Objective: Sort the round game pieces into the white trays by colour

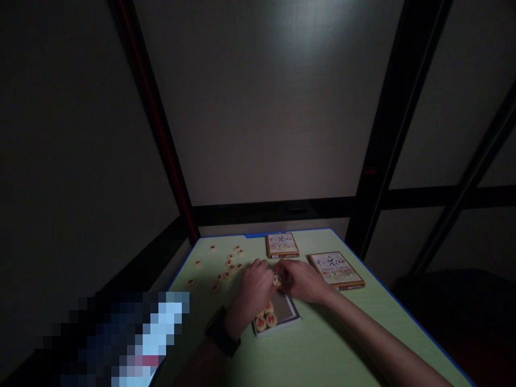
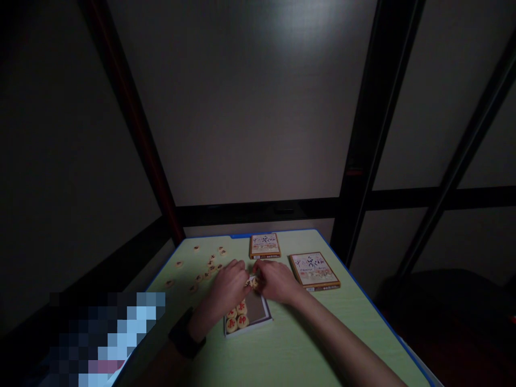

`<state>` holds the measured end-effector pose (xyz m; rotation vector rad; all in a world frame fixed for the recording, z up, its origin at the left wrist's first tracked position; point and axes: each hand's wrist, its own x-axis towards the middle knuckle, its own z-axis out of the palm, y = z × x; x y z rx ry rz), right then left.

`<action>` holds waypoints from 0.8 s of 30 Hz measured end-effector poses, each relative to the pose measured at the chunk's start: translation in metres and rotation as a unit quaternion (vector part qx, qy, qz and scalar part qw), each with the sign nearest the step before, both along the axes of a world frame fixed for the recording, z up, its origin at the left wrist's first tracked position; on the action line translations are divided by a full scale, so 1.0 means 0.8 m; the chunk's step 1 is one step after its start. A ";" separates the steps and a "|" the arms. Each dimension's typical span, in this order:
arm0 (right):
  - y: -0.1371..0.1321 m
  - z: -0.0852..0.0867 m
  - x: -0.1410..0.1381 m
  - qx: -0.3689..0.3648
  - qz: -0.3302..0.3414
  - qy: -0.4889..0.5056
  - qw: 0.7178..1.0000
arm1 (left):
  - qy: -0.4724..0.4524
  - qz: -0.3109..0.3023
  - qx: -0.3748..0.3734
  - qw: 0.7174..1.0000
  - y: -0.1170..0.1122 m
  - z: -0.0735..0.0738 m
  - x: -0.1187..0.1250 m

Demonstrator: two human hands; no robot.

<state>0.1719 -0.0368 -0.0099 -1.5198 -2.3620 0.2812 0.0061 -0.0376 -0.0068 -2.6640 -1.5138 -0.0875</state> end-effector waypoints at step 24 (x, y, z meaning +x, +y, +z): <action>0.005 -0.020 -0.008 -0.001 0.027 0.024 0.999 | -0.090 0.028 -0.028 0.995 0.010 0.003 -0.017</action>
